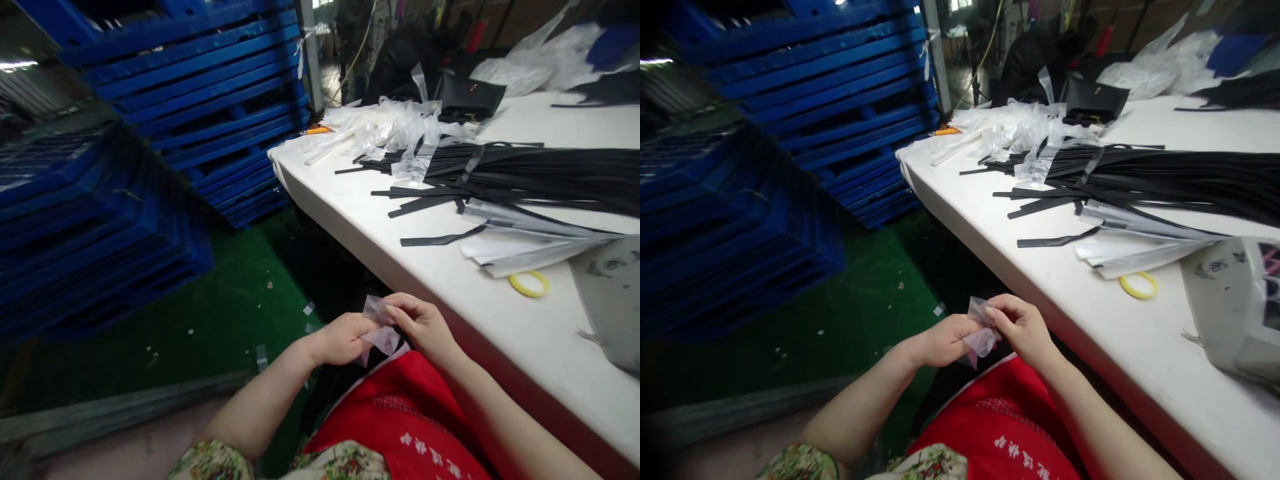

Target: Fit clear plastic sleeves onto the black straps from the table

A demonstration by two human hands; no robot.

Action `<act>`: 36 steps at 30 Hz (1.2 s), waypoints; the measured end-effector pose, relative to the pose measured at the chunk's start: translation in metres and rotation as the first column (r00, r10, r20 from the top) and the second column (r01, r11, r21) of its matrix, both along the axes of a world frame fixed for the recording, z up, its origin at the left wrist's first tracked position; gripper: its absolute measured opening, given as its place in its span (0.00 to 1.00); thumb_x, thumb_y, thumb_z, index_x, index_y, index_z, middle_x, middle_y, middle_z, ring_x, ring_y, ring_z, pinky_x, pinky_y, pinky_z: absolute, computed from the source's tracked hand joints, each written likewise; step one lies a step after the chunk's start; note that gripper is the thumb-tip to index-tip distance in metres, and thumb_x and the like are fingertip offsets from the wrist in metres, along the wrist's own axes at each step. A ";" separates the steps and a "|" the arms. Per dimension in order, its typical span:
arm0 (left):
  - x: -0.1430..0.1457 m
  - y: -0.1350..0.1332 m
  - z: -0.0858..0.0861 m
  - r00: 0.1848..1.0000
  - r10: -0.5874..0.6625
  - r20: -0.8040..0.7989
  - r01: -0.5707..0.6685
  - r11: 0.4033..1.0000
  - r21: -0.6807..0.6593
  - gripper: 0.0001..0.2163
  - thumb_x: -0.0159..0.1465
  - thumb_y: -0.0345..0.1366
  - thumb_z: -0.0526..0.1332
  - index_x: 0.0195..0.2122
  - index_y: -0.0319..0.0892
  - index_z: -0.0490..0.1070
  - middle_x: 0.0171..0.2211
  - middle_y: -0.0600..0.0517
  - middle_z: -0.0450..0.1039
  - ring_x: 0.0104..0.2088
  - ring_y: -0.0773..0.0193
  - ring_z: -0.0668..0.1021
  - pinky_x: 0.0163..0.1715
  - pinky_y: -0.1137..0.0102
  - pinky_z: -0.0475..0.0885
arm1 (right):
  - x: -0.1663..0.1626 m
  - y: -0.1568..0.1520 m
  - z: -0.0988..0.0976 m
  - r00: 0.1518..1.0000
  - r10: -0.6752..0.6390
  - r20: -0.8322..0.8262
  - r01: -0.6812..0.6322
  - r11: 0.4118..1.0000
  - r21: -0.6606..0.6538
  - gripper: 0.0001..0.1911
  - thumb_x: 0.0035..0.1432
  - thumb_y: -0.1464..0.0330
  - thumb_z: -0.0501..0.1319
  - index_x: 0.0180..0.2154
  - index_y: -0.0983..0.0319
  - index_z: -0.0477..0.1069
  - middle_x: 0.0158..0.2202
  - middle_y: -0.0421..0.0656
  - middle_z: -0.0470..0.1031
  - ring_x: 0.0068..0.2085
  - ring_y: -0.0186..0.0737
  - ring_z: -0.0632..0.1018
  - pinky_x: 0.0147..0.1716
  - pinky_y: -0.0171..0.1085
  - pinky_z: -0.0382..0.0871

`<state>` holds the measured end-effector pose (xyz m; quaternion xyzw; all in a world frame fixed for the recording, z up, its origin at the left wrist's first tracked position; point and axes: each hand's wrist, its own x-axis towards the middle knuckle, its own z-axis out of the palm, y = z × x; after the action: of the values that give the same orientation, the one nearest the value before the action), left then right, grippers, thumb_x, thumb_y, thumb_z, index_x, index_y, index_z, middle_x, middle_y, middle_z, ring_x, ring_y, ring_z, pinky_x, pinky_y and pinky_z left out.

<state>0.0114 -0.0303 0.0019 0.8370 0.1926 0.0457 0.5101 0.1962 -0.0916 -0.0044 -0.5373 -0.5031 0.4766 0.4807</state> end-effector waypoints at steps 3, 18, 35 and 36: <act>0.008 -0.001 -0.002 0.999 0.021 0.045 -0.021 1.000 0.011 0.15 0.71 0.35 0.48 0.41 0.40 0.75 0.43 0.49 0.77 0.44 0.61 0.78 0.48 0.72 0.69 | 0.013 0.000 0.001 0.996 0.024 0.088 -0.024 1.000 -0.007 0.12 0.54 0.59 0.67 0.37 0.60 0.79 0.36 0.45 0.79 0.35 0.41 0.77 0.34 0.37 0.72; 0.018 0.004 -0.016 0.983 0.180 0.034 -0.180 0.984 -0.005 0.15 0.70 0.35 0.50 0.25 0.41 0.66 0.27 0.53 0.71 0.31 0.65 0.73 0.35 0.73 0.65 | 0.067 0.027 -0.008 0.787 -0.229 0.573 0.229 0.971 0.072 0.15 0.59 0.58 0.62 0.41 0.61 0.76 0.32 0.43 0.77 0.29 0.38 0.74 0.31 0.37 0.68; 0.016 -0.007 -0.041 0.963 0.260 -0.074 -0.261 0.965 -0.005 0.12 0.66 0.32 0.48 0.28 0.42 0.67 0.32 0.51 0.73 0.34 0.62 0.74 0.35 0.71 0.65 | 0.171 0.055 0.000 -0.002 -0.187 0.982 0.398 0.901 0.173 0.15 0.65 0.63 0.57 0.35 0.61 0.81 0.41 0.47 0.81 0.41 0.46 0.78 0.39 0.40 0.65; 0.015 -0.010 -0.042 0.964 0.252 -0.083 -0.252 0.968 0.009 0.12 0.65 0.31 0.48 0.28 0.42 0.67 0.32 0.50 0.73 0.34 0.62 0.74 0.36 0.71 0.65 | 0.172 0.055 0.002 0.011 -0.223 0.975 0.407 0.891 0.199 0.15 0.65 0.63 0.57 0.35 0.60 0.81 0.42 0.47 0.81 0.42 0.45 0.78 0.39 0.40 0.65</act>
<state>0.0269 -0.0400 -0.0398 0.8064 0.3188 0.0749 0.4923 0.3678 -0.0365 -0.0024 -0.8433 -0.5242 -0.0932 0.0737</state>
